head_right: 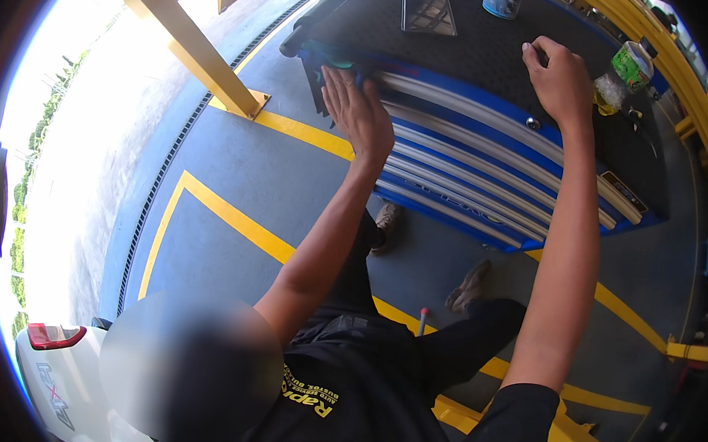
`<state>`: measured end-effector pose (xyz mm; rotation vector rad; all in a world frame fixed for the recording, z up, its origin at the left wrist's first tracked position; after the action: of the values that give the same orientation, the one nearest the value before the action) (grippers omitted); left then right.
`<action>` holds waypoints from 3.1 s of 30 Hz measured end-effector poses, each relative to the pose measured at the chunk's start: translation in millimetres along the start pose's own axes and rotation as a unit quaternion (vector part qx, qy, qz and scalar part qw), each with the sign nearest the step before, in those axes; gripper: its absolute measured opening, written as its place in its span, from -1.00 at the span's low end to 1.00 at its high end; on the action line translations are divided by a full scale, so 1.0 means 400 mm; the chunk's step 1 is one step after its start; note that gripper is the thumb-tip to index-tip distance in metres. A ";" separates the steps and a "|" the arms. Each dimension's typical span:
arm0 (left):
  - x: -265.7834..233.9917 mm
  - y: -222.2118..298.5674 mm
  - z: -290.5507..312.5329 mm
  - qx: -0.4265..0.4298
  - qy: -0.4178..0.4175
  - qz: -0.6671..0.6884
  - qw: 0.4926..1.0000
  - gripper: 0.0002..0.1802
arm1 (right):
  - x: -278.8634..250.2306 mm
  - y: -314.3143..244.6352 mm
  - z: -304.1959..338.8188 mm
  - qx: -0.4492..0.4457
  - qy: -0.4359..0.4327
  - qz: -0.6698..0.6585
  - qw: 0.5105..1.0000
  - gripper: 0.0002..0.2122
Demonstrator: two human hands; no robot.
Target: The person wipes the exterior of a blue rolling toolbox with a green cloth, then opens several drawers to wipe the interior surfaces and tool trays. The person closes the drawers and continues wiping the toolbox exterior before moving a red rolling stool nearby.
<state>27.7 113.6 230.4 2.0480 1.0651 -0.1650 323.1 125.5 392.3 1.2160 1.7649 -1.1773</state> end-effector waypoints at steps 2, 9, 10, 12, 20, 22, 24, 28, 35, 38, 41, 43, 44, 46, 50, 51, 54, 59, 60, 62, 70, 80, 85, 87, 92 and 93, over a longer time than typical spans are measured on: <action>-0.013 -0.012 -0.022 -0.035 0.026 0.046 0.998 -0.30 | -0.001 -0.005 0.004 0.007 -0.001 -0.003 1.000 -0.68; 0.101 0.226 0.115 0.115 -0.055 0.099 0.987 -0.25 | 0.032 0.015 -0.016 -0.023 0.021 0.018 0.999 -0.69; 0.126 0.275 0.159 0.155 -0.114 0.090 0.977 -0.24 | 0.027 0.007 -0.013 -0.026 0.021 0.011 0.999 -0.69; 0.170 0.352 0.222 0.206 -0.181 0.088 0.958 -0.23 | 0.022 0.027 -0.019 -0.038 0.032 0.006 0.999 -0.68; 0.112 0.159 0.178 0.281 -0.215 -0.052 0.934 -0.22 | 0.019 0.046 -0.001 -0.031 0.037 0.011 0.999 -0.69; 0.047 0.056 0.116 0.200 -0.156 -0.103 0.962 -0.25 | 0.019 0.041 0.001 -0.010 0.024 0.018 0.999 -0.69; -0.001 -0.006 0.069 0.132 -0.068 -0.103 0.983 -0.32 | 0.026 0.033 0.000 -0.038 0.058 0.026 0.997 -0.69; 0.028 0.071 0.086 0.115 -0.052 -0.020 0.992 -0.33 | 0.031 0.022 -0.007 -0.046 0.062 0.044 0.996 -0.70; 0.143 0.353 0.211 0.294 -0.174 0.075 0.937 -0.30 | 0.028 0.045 -0.021 -0.046 0.058 0.005 0.997 -0.71; 0.121 0.284 0.195 0.303 -0.200 -0.015 0.932 -0.29 | 0.023 0.045 -0.008 -0.075 0.082 0.015 0.994 -0.69; 0.062 0.141 0.158 0.268 -0.183 -0.140 0.935 -0.28 | 0.017 0.029 0.003 -0.044 0.050 0.019 0.998 -0.70; 0.004 0.040 0.108 0.194 -0.127 -0.197 0.953 -0.33 | 0.022 0.030 0.000 -0.044 0.058 0.018 0.997 -0.71; -0.028 0.007 0.082 0.144 -0.093 -0.160 0.972 -0.38 | 0.025 0.033 0.002 -0.042 0.062 0.019 0.997 -0.72; -0.085 -0.045 0.045 0.080 -0.043 -0.116 0.989 -0.44 | 0.036 0.032 -0.002 -0.048 0.062 0.026 0.997 -0.72; -0.124 -0.025 0.011 -0.046 -0.045 0.104 0.992 -0.54 | 0.020 0.033 0.007 -0.067 0.101 0.035 0.992 -0.73; -0.128 0.012 0.022 -0.078 -0.075 0.193 0.975 -0.58 | 0.006 0.035 0.010 -0.093 0.140 0.008 0.986 -0.74; -0.158 0.131 0.055 -0.106 -0.079 0.452 0.882 -0.60 | -0.032 0.013 0.047 -0.146 0.259 -0.073 0.952 -0.76; -0.224 0.265 0.128 -0.232 -0.188 0.589 0.751 -0.61 | 0.050 -0.109 0.338 -0.083 0.182 -0.427 0.882 -0.70; -0.226 0.275 0.145 -0.216 -0.239 0.587 0.743 -0.61 | 0.095 -0.131 0.413 -0.039 0.116 -0.534 0.837 -0.65; -0.206 0.259 0.164 -0.140 -0.355 0.528 0.759 -0.63 | 0.189 -0.147 0.537 -0.011 0.044 -0.624 0.780 -0.66; -0.199 0.388 -0.017 0.397 -0.565 0.040 0.722 -0.29 | 0.141 0.078 0.704 0.239 0.271 -0.533 0.766 -0.73; 0.118 0.469 -0.212 0.453 -0.490 -0.017 0.744 -0.30 | 0.159 0.074 0.444 0.152 0.452 -0.179 0.861 -0.70; 0.132 0.479 -0.231 0.394 -0.543 0.104 0.734 -0.35 | 0.224 -0.042 0.374 0.052 0.410 -0.164 0.896 -0.63; 0.122 0.484 -0.227 0.379 -0.544 0.117 0.740 -0.41 | 0.225 -0.037 0.380 0.051 0.373 -0.151 0.914 -0.64; 0.118 0.476 -0.223 0.404 -0.519 0.073 0.750 -0.39 | 0.126 0.110 0.425 0.144 0.467 -0.104 0.866 -0.72; 0.120 0.479 -0.220 0.401 -0.520 0.069 0.751 -0.39 | 0.109 0.135 0.435 0.166 0.483 -0.127 0.850 -0.73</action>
<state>178.7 144.5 382.1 2.1368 0.0714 -1.7100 366.7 -14.6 275.6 2.0761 2.5710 -1.1174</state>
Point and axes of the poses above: each hand's wrist, its own z-axis away from the middle knuckle, its own x-axis out of the palm, y = z × x, the point moved 3 cm from there along -z, towards the middle knuckle, and after that the axes turned 11 degrees about -y, right-handed, at the moved point
